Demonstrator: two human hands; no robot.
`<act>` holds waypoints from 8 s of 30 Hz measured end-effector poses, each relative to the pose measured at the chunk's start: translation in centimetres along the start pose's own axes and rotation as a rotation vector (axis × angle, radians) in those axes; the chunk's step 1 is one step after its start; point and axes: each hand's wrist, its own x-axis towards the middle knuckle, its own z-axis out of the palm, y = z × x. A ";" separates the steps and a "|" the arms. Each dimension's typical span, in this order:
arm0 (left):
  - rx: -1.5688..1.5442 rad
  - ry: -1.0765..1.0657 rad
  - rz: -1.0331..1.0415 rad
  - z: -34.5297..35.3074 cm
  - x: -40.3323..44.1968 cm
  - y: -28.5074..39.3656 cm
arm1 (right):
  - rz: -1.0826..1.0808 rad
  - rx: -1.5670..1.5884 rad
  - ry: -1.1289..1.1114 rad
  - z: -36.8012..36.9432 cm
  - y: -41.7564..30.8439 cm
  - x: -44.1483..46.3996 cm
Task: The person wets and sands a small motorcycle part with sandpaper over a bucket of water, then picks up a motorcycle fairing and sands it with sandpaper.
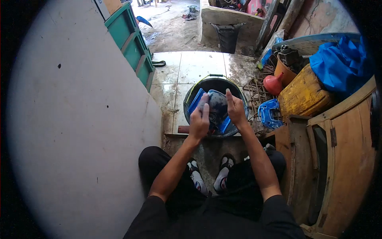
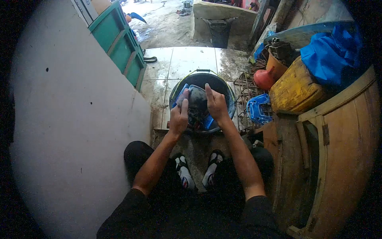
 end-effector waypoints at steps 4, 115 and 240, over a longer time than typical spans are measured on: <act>0.099 0.081 0.254 -0.2 -0.2 0.5 | -0.002 -0.006 -0.015 -0.1 -0.3 -0.1; 0.103 0.034 0.172 0.0 -1.1 1.4 | -0.024 0.043 0.001 -0.2 -1.5 -0.5; 0.347 -0.169 -0.393 -0.9 0.0 1.5 | 0.004 -0.007 -0.002 0.1 1.8 -0.1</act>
